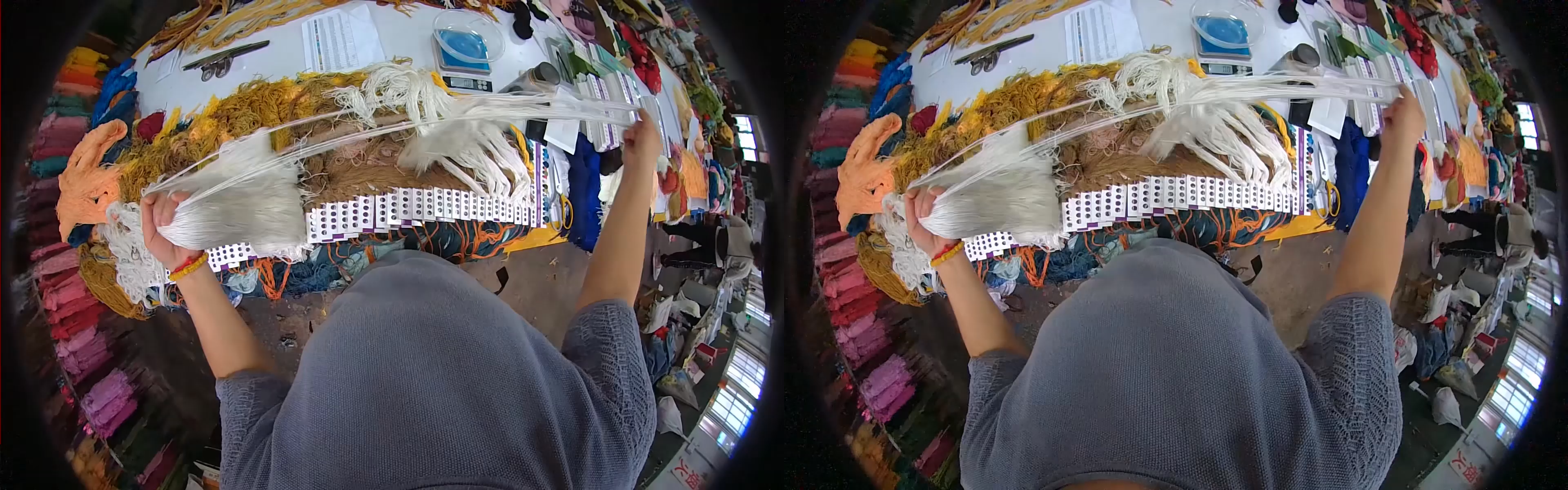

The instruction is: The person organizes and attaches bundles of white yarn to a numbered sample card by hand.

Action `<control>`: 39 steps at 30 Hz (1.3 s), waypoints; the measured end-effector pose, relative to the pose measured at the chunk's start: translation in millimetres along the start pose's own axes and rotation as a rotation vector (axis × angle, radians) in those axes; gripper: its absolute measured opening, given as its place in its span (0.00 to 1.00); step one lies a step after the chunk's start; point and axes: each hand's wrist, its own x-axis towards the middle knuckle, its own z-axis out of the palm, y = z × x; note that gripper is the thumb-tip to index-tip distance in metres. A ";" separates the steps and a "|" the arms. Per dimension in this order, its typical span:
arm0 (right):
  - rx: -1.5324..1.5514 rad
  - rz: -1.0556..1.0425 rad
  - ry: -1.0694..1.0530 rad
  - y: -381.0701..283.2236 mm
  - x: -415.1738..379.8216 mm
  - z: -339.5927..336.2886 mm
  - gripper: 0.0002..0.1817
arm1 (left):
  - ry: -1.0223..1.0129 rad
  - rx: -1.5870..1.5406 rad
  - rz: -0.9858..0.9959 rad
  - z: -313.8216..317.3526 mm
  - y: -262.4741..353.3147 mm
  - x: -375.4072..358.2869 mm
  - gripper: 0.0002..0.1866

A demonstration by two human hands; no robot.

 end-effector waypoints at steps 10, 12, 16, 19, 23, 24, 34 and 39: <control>-1.081 -0.372 0.239 13.5 235.5 -243.6 0.22 | 0.636 0.796 0.301 -45.6 135.7 -2.0 0.07; -0.948 -0.459 0.270 3.4 219.9 -244.1 0.24 | 0.687 0.844 0.301 -60.3 179.4 0.6 0.08; -1.221 -0.293 0.044 -28.7 101.6 -120.1 0.21 | 0.669 0.988 0.171 -39.2 131.3 18.3 0.05; -1.081 -0.347 -0.382 11.2 -15.2 -12.3 0.16 | 0.371 0.481 -0.262 -6.2 -15.2 13.8 0.06; -0.758 -0.265 -0.855 59.6 -150.3 80.0 0.15 | 0.068 0.019 -0.562 10.3 -140.3 2.2 0.18; -0.817 -0.379 -0.980 46.0 -183.2 96.9 0.14 | -0.044 0.000 -0.609 11.9 -158.5 0.9 0.20; -0.743 -0.398 -1.228 33.7 -261.2 115.7 0.11 | -0.126 0.100 -0.717 29.1 -200.3 -22.9 0.33; -1.048 -0.777 -1.260 36.4 -278.8 100.5 0.10 | -0.039 0.170 -0.741 29.5 -210.0 -28.2 0.29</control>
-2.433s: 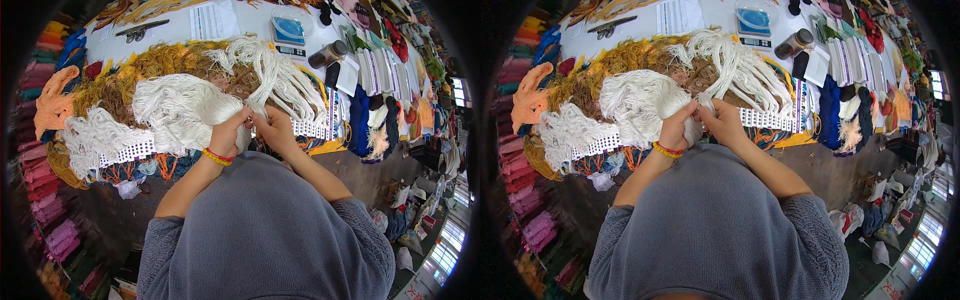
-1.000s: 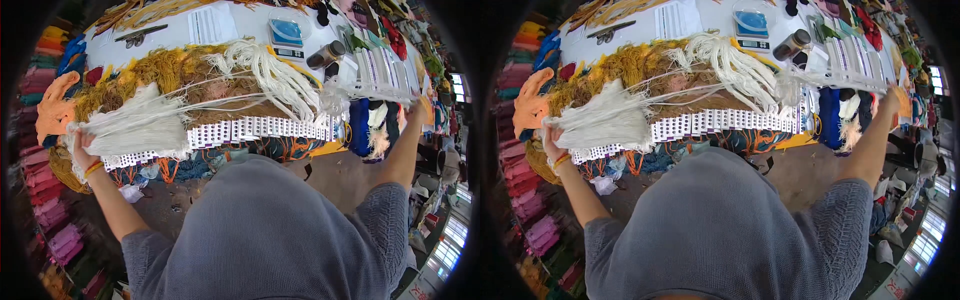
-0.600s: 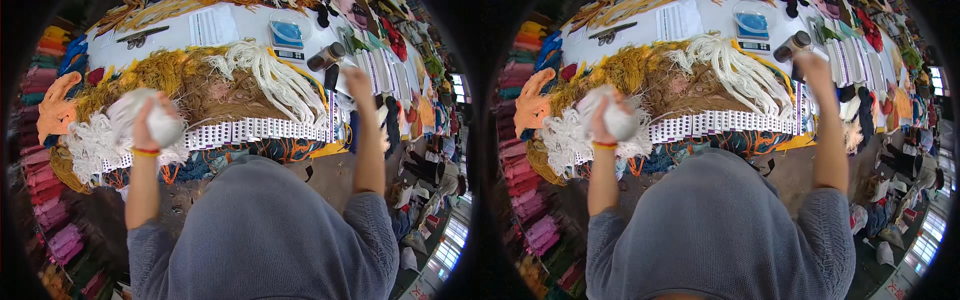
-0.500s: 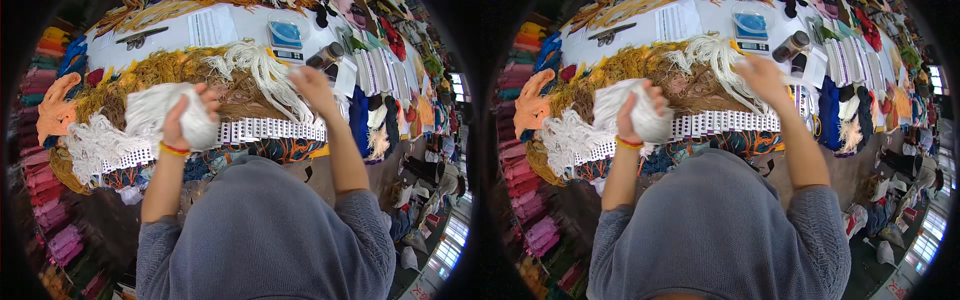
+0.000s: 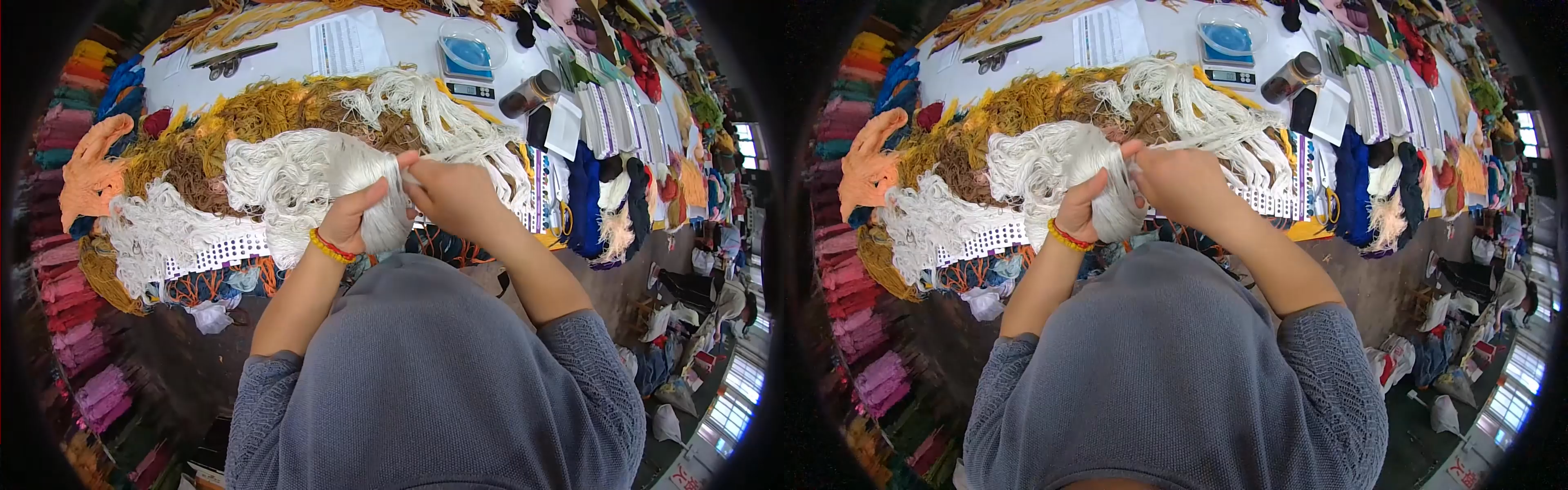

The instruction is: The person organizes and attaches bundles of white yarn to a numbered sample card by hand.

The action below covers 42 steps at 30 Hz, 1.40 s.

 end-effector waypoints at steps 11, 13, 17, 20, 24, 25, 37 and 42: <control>0.552 0.086 0.347 -4.7 -19.7 6.9 0.08 | -0.054 -0.069 -0.016 3.2 -4.9 6.5 0.26; 0.578 0.119 0.260 -3.2 -17.5 16.7 0.08 | -0.052 -0.037 -0.029 2.4 -10.9 9.0 0.28; 0.568 0.183 0.191 0.7 -17.6 21.9 0.07 | -0.008 0.050 -0.044 3.6 -12.8 8.6 0.26; 0.482 0.146 0.272 5.4 -18.3 26.0 0.07 | 0.075 0.182 -0.023 3.2 -13.3 9.9 0.24; 0.453 0.171 0.270 4.1 -18.0 21.7 0.07 | 0.236 0.276 0.026 7.2 -15.3 10.9 0.24; 0.467 0.208 0.238 3.5 -17.6 21.3 0.07 | 0.236 0.276 0.025 6.2 -15.8 11.2 0.24; 1.647 0.578 0.119 15.8 -12.3 40.8 0.03 | 0.282 0.080 0.055 -10.5 -13.8 5.8 0.11; 1.953 0.696 -0.064 16.4 -10.5 31.8 0.03 | 0.164 0.085 0.039 -31.4 -14.4 5.9 0.12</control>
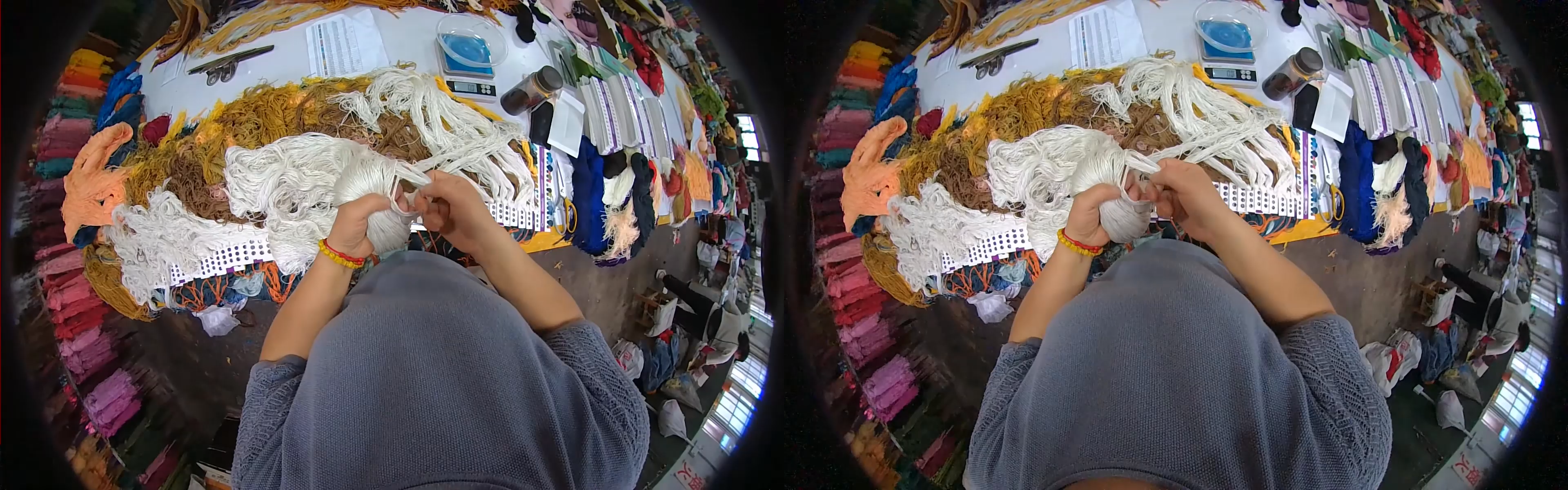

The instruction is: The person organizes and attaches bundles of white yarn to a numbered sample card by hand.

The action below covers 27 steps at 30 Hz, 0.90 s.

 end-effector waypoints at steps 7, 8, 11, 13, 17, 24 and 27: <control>-0.664 -0.161 -0.053 -6.8 -4.9 10.2 0.09 | 0.139 0.361 -0.064 11.8 4.1 -5.3 0.10; -0.725 -0.177 -0.116 -8.5 -6.2 8.4 0.12 | 0.135 0.360 -0.068 11.6 3.9 -6.2 0.10; -0.679 -0.152 -0.097 -13.9 -2.9 -12.5 0.17 | 0.215 0.313 -0.049 3.4 11.3 -11.4 0.10; -0.701 -0.297 0.081 -22.4 3.8 -32.8 0.19 | 0.316 0.175 0.110 -12.3 31.0 -21.6 0.16; -1.136 -0.716 0.475 -47.4 30.8 -111.8 0.21 | 0.358 0.172 0.516 -48.0 100.2 -46.9 0.13; -2.392 -0.699 0.979 -133.5 0.9 -270.4 0.10 | 0.994 0.478 0.816 -179.8 262.8 -144.6 0.17; -1.951 -0.373 1.411 -167.3 -33.8 -298.1 0.21 | 1.311 0.709 0.863 -205.0 325.7 -193.7 0.16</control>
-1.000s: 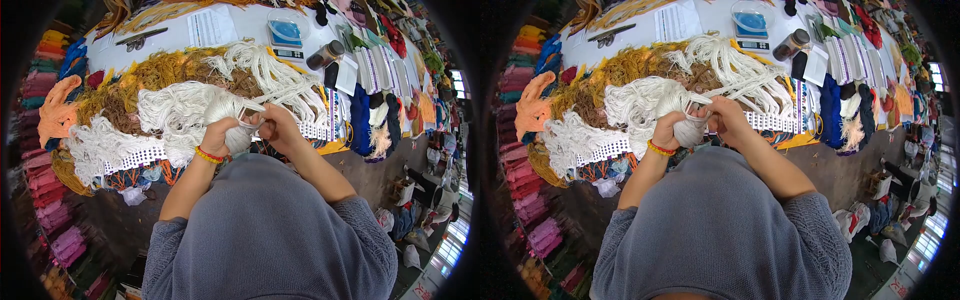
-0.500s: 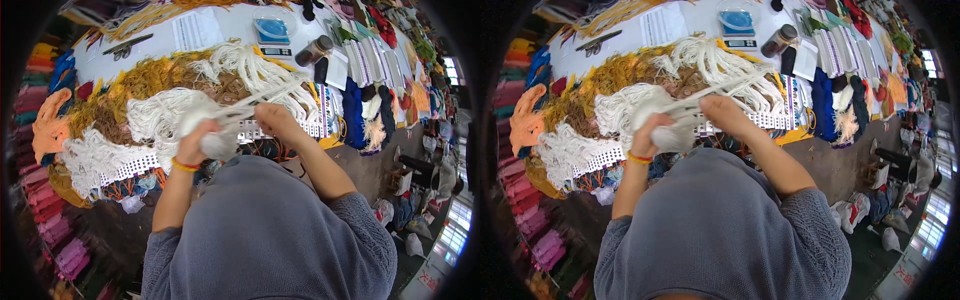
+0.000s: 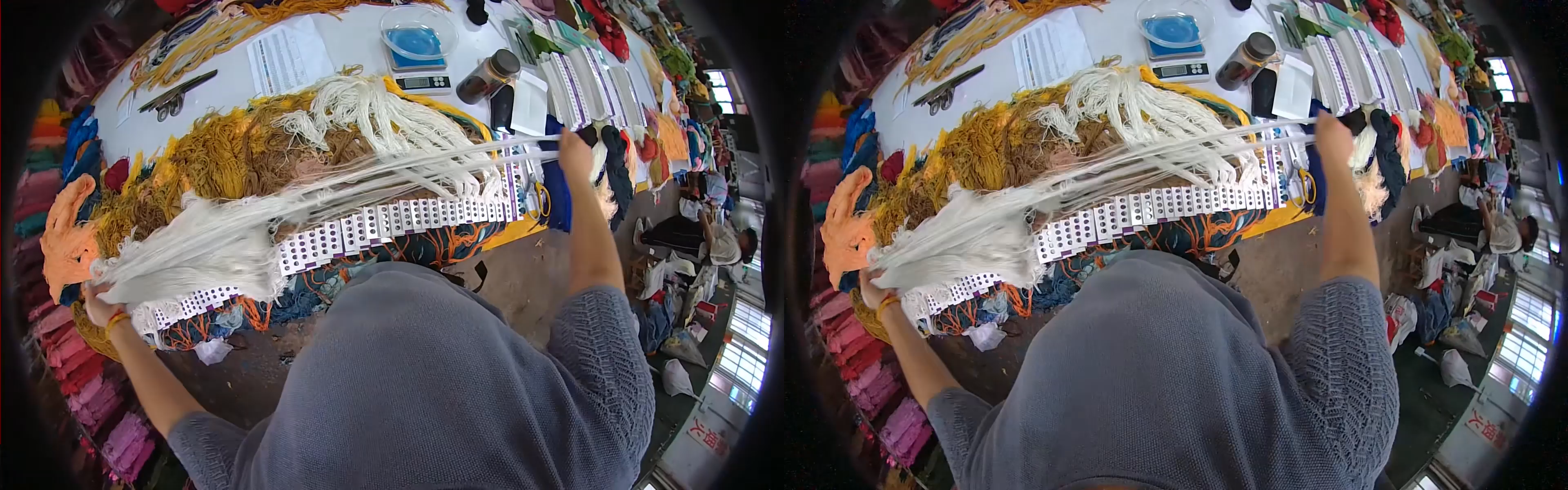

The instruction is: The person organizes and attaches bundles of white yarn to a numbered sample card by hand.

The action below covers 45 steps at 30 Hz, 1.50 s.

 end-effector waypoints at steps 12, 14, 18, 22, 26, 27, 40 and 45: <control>-0.238 0.151 0.105 162.6 69.6 -53.4 0.26 | 0.404 0.494 -0.023 -24.5 65.1 20.7 0.23; -0.240 0.436 0.071 124.6 54.7 -112.0 0.22 | 0.421 0.524 -0.007 -40.7 51.3 37.5 0.26; -0.140 0.017 0.032 208.1 114.8 -80.9 0.19 | 0.151 0.393 -0.106 -17.8 60.6 31.1 0.19; 0.413 0.022 -0.330 40.2 84.3 -175.2 0.19 | -0.391 0.072 -0.020 67.6 28.2 -15.0 0.11; 0.517 -0.238 -0.218 -44.1 86.0 -246.4 0.16 | -0.788 -0.280 -0.444 177.2 31.4 -160.5 0.15; 0.538 -0.321 -0.148 -51.4 95.5 -258.3 0.18 | -0.627 -0.279 -0.492 204.8 33.7 -197.6 0.16; 0.334 -0.658 0.834 -193.3 166.0 -377.9 0.13 | -1.382 -0.734 -0.835 275.1 17.1 -322.1 0.12; 0.254 -0.702 0.981 -218.0 214.0 -368.5 0.14 | -1.402 -0.930 -0.810 261.8 56.5 -327.5 0.13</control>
